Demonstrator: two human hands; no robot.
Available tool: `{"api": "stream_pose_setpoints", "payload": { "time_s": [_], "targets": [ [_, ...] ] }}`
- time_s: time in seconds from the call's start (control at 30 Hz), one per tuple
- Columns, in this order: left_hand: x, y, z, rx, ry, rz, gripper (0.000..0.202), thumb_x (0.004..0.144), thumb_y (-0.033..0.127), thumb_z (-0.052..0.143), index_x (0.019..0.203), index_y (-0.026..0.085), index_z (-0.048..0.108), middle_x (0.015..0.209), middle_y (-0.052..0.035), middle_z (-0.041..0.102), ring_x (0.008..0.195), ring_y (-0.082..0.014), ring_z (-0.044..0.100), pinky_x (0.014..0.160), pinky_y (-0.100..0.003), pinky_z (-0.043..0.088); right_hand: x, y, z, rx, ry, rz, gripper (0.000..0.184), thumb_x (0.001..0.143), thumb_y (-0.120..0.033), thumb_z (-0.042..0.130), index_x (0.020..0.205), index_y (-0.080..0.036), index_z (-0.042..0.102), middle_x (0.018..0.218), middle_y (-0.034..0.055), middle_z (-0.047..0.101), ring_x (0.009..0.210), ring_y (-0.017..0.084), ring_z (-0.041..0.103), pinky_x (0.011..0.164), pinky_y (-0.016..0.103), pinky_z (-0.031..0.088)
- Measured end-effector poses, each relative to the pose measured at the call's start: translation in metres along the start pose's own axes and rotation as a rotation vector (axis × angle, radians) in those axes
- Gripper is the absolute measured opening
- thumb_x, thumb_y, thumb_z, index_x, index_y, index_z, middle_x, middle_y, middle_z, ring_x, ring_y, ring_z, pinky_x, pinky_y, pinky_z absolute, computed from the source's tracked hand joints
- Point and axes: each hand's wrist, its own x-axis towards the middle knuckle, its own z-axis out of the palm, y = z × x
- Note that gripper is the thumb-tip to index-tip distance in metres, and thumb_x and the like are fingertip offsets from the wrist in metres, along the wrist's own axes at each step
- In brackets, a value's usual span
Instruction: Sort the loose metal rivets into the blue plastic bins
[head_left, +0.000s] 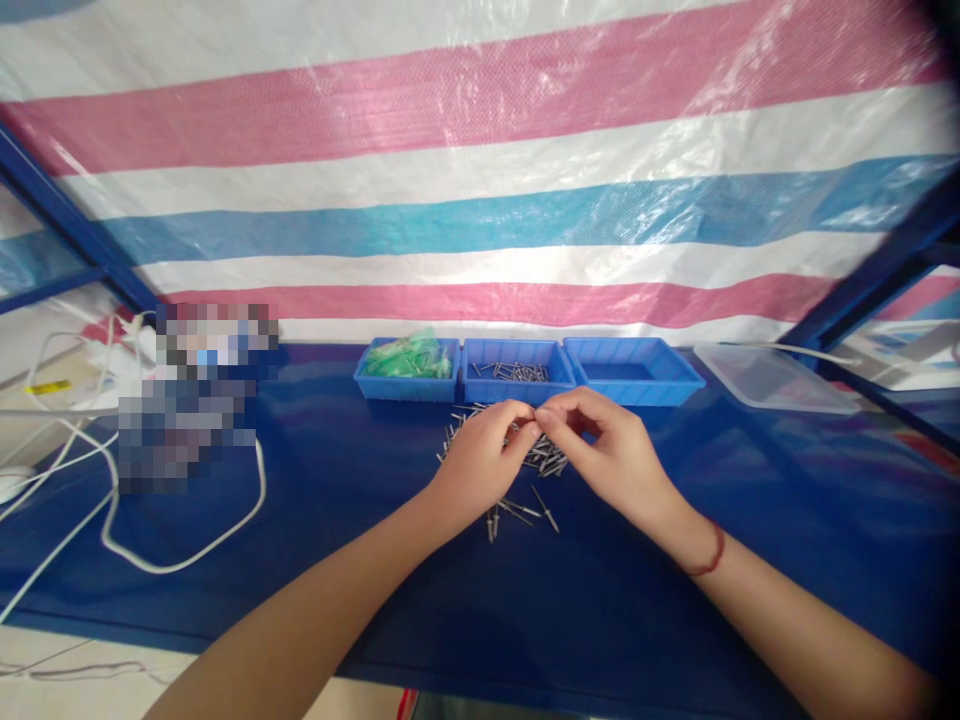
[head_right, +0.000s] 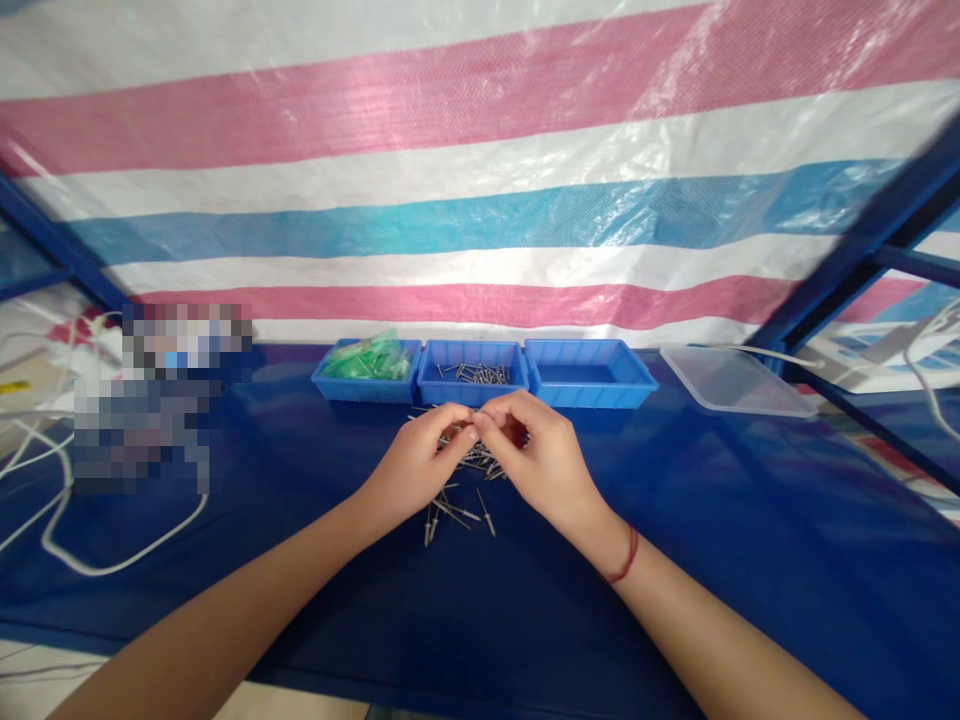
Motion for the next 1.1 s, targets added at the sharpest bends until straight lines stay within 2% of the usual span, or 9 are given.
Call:
{"api": "stream_pose_setpoints", "payload": {
  "time_s": [0.27, 0.4, 0.53, 0.67, 0.73, 0.8, 0.9, 1.0, 1.1],
  "targets": [
    [0.004, -0.001, -0.01, -0.045, -0.087, 0.065, 0.019, 0.093, 0.032, 0.047, 0.091, 0.019, 0.06, 0.088, -0.0012, 0.066, 0.08, -0.0142, 0.061, 0.069, -0.023, 0.045, 0.002, -0.005, -0.004, -0.003, -0.034, -0.086, 0.011, 0.087, -0.027, 0.056, 0.081, -0.021, 0.064, 0.074, 0.0014, 0.059, 0.062, 0.014, 0.051, 0.057, 0.028, 0.041],
    [0.005, 0.0, -0.02, -0.077, -0.05, 0.058, 0.017, 0.091, 0.032, 0.05, 0.09, 0.018, 0.059, 0.087, -0.0014, 0.065, 0.077, -0.0133, 0.06, 0.069, -0.024, 0.046, 0.004, -0.003, -0.006, -0.014, -0.026, -0.086, 0.01, 0.087, -0.028, 0.057, 0.082, -0.021, 0.063, 0.073, 0.0011, 0.058, 0.061, 0.014, 0.051, 0.056, 0.028, 0.041],
    [0.005, 0.003, -0.027, -0.079, -0.017, 0.053, 0.022, 0.092, 0.036, 0.048, 0.095, 0.018, 0.059, 0.087, -0.002, 0.064, 0.073, -0.0126, 0.059, 0.07, -0.025, 0.047, 0.004, -0.004, -0.006, -0.112, -0.035, -0.182, 0.014, 0.09, -0.028, 0.054, 0.081, -0.021, 0.062, 0.071, 0.0017, 0.058, 0.062, 0.015, 0.052, 0.059, 0.029, 0.042],
    [0.008, 0.003, -0.033, -0.03, 0.097, 0.048, 0.03, 0.092, 0.038, 0.048, 0.113, 0.018, 0.054, 0.089, -0.0026, 0.064, 0.067, -0.0112, 0.057, 0.069, -0.026, 0.047, 0.019, -0.003, -0.005, -0.277, 0.083, -0.272, 0.018, 0.093, -0.029, 0.049, 0.087, -0.02, 0.063, 0.08, 0.0053, 0.064, 0.074, 0.019, 0.057, 0.07, 0.032, 0.044],
    [0.01, 0.002, -0.038, 0.017, 0.117, 0.054, 0.03, 0.093, 0.036, 0.047, 0.115, 0.017, 0.053, 0.089, -0.0025, 0.064, 0.063, -0.0104, 0.056, 0.068, -0.026, 0.047, 0.035, 0.001, -0.004, -0.406, 0.135, -0.315, 0.021, 0.094, -0.03, 0.046, 0.089, -0.018, 0.063, 0.083, 0.0072, 0.065, 0.078, 0.021, 0.058, 0.073, 0.034, 0.044],
    [0.011, 0.0, -0.044, 0.089, 0.065, 0.081, 0.025, 0.093, 0.034, 0.046, 0.11, 0.018, 0.056, 0.088, -0.0021, 0.064, 0.063, -0.0108, 0.056, 0.067, -0.026, 0.045, 0.05, 0.006, -0.002, -0.575, 0.14, -0.341, 0.026, 0.095, -0.031, 0.044, 0.088, -0.016, 0.064, 0.083, 0.0095, 0.065, 0.08, 0.022, 0.058, 0.074, 0.035, 0.043],
    [0.007, -0.002, -0.049, 0.227, -0.116, 0.156, 0.019, 0.092, 0.028, 0.046, 0.093, 0.018, 0.062, 0.083, -0.001, 0.064, 0.07, -0.0127, 0.057, 0.067, -0.025, 0.043, 0.06, 0.01, 0.002, -0.755, 0.091, -0.314, 0.03, 0.095, -0.034, 0.043, 0.09, -0.013, 0.065, 0.081, 0.0115, 0.064, 0.079, 0.024, 0.058, 0.071, 0.035, 0.042],
    [-0.002, -0.005, -0.046, 0.348, -0.262, 0.217, 0.021, 0.092, 0.026, 0.047, 0.084, 0.018, 0.065, 0.081, -0.0014, 0.063, 0.076, -0.0143, 0.059, 0.07, -0.025, 0.043, 0.046, 0.007, 0.006, -0.73, 0.035, -0.285, 0.031, 0.095, -0.038, 0.044, 0.095, -0.013, 0.063, 0.082, 0.01, 0.063, 0.079, 0.024, 0.058, 0.072, 0.035, 0.043],
    [-0.012, -0.005, -0.036, 0.518, -0.345, 0.267, 0.02, 0.089, 0.031, 0.052, 0.083, 0.019, 0.067, 0.082, -0.0026, 0.063, 0.081, -0.0184, 0.06, 0.071, -0.029, 0.044, 0.023, 0.001, 0.007, -0.602, -0.016, -0.267, 0.027, 0.094, -0.035, 0.045, 0.1, -0.015, 0.062, 0.085, 0.0079, 0.064, 0.08, 0.022, 0.059, 0.076, 0.035, 0.044]
  ]
}}
